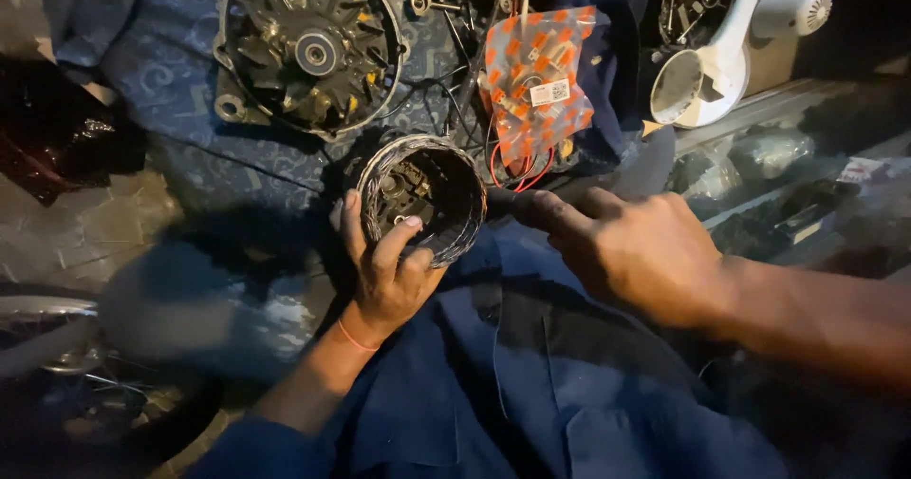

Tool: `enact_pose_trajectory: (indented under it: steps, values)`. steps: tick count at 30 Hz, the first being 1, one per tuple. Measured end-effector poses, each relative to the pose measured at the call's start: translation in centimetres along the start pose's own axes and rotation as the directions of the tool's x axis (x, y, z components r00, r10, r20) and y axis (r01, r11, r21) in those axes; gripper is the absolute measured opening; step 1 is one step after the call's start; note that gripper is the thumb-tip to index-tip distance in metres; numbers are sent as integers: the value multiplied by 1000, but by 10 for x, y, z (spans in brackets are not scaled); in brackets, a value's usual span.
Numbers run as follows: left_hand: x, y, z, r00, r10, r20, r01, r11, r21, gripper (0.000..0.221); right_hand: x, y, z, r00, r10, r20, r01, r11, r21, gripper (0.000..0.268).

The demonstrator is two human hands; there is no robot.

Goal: Inspecting the internal components of a disassembled alternator by rotating the housing and using a screwdriver to probe the parts.

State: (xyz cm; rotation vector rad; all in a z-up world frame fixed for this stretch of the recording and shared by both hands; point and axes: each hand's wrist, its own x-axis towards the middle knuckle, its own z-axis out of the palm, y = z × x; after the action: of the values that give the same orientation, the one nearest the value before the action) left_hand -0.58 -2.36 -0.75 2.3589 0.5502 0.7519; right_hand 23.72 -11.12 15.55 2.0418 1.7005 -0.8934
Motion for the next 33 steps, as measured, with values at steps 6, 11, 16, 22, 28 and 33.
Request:
enact_pose_trajectory:
  steps: [6, 11, 16, 22, 28, 33]
  values:
    - [2, -1, 0, 1000, -1, -5, 1, 1000, 0, 46, 4, -6, -12, 997, 28, -66, -18, 989, 150, 47]
    - [2, -1, 0, 1000, 1, 8, -1, 1000, 20, 49, 3, -4, -9, 995, 87, -39, -71, 950, 304, 45]
    - [5, 0, -3, 1000, 9, 7, -9, 1000, 5, 47, 4, -5, -12, 990, 87, -109, -34, 907, 419, 34]
    - [10, -2, -3, 1000, 27, 6, -27, 1000, 11, 56, 5, -6, -11, 970, 236, 60, -238, 868, 436, 24]
    - [13, 0, -5, 1000, 25, -11, -25, 1000, -3, 52, 6, -9, -13, 942, 304, 144, -336, 824, 457, 30]
    - [13, -6, 4, 987, 101, -121, -104, 994, -23, 39, 6, -6, 7, 922, 358, 146, -384, 809, 444, 33]
